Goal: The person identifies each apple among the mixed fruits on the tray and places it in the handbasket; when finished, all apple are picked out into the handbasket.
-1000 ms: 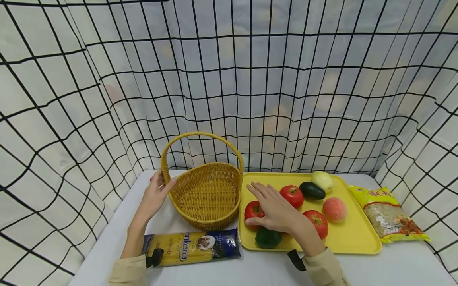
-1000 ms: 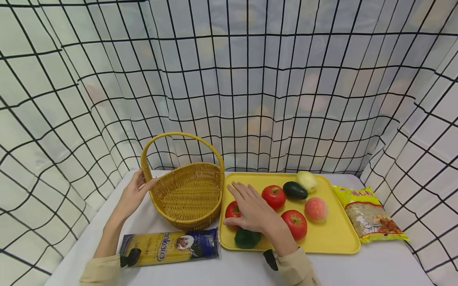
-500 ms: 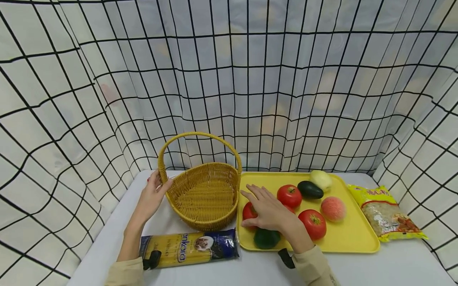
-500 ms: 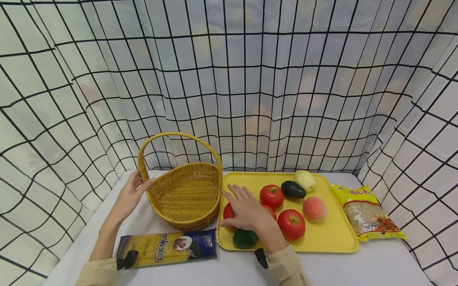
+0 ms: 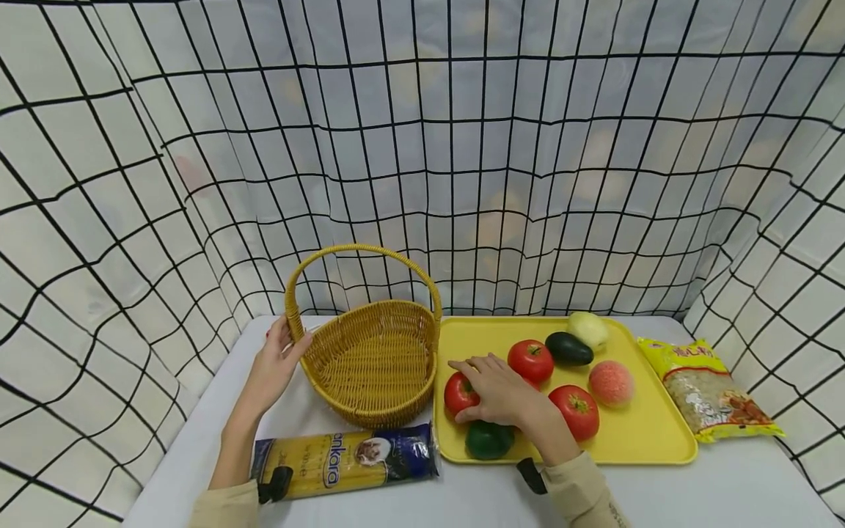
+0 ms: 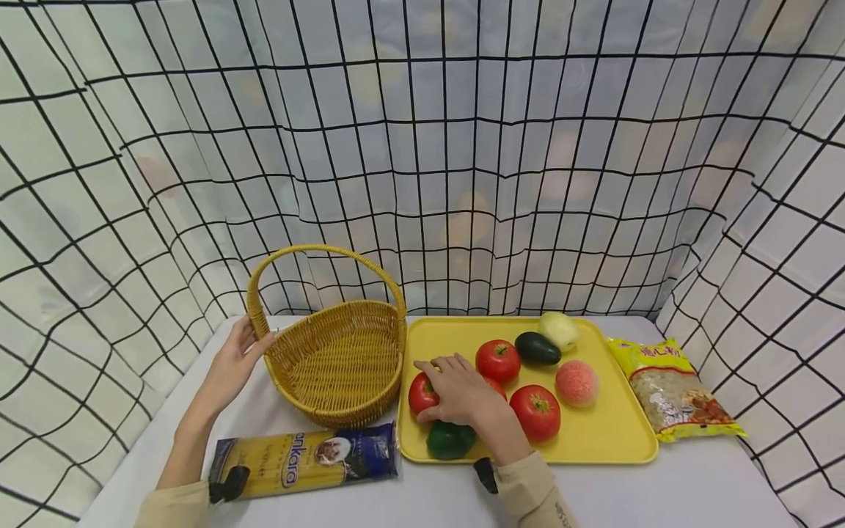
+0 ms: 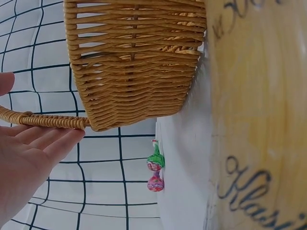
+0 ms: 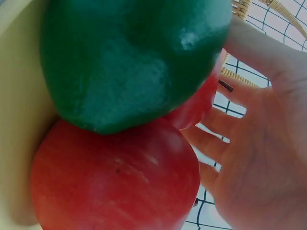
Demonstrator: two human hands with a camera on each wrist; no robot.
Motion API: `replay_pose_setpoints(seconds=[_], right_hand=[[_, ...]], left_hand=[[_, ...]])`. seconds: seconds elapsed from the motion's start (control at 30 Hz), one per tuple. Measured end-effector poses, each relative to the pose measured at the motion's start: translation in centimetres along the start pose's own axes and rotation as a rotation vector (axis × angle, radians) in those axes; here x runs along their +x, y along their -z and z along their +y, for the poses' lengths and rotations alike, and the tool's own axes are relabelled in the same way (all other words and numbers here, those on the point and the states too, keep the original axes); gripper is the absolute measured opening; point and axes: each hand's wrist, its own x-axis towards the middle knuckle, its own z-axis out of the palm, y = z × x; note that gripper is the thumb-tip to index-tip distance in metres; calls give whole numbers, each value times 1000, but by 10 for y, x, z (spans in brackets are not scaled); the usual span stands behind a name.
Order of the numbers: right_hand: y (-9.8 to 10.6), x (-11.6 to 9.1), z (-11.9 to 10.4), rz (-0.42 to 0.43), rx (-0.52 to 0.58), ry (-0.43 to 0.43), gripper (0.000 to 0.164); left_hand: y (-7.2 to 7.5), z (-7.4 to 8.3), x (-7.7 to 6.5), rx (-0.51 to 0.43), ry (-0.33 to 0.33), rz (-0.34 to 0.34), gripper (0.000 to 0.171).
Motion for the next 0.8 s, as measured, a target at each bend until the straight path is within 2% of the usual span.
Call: replay_pose_setpoints(seconds=[0.4, 0.8], right_hand=[[0, 1, 2, -2, 17, -27, 81], [13, -5, -6, 86, 2, 3, 82]], left_hand=[[-2, 1, 1, -4, -8, 0, 84], [-2, 0, 0, -1, -9, 3, 84]])
